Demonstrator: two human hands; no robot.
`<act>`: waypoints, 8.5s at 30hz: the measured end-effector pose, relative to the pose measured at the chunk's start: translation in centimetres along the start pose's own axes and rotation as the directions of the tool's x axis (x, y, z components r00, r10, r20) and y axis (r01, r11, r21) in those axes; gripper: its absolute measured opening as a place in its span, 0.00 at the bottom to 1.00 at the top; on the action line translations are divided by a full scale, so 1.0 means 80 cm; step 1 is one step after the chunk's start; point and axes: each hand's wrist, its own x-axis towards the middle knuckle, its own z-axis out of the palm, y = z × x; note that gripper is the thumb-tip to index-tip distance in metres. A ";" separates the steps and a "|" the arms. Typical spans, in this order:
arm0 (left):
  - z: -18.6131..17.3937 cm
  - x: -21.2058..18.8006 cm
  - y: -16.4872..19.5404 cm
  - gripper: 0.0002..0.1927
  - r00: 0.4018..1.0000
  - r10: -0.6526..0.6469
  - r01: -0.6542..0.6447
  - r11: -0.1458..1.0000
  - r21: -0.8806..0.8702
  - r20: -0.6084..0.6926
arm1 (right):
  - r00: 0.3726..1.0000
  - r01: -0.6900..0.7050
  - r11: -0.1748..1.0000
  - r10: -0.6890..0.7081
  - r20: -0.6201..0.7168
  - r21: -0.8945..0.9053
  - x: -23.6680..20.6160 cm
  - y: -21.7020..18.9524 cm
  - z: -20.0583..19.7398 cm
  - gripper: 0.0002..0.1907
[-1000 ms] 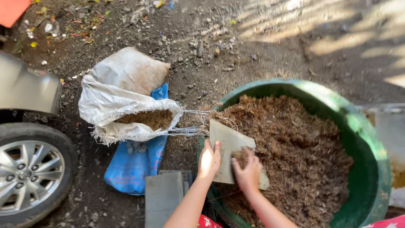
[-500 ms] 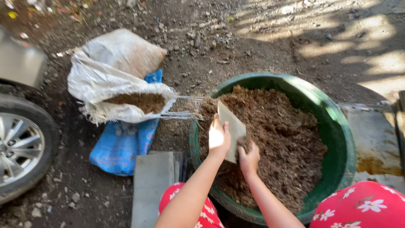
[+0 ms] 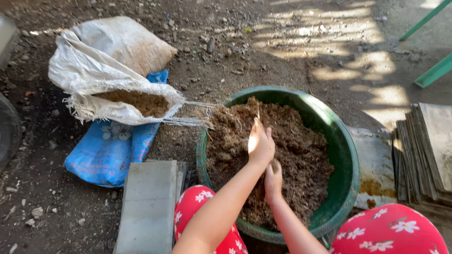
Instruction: The person scoops fibrous organic material from a green basin and presses it into rectangular trays using both hands. The filled trays are stacked nearby on the ground.
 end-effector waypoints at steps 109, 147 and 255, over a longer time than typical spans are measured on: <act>-0.125 -0.015 -0.160 0.28 0.874 -0.334 0.164 0.886 0.433 0.352 | 0.785 0.351 -0.121 0.578 0.222 -0.929 -0.034 0.086 -0.103 0.62; -0.147 0.027 -0.178 0.35 0.916 -0.302 0.243 0.941 0.234 0.263 | 0.939 -0.010 0.923 0.141 0.315 -0.384 0.065 -0.011 -0.045 0.39; -0.090 -0.007 -0.130 0.30 0.950 -0.281 0.311 0.898 -0.312 0.138 | 0.867 0.457 0.640 -0.477 0.147 -0.618 0.221 -0.023 0.108 0.20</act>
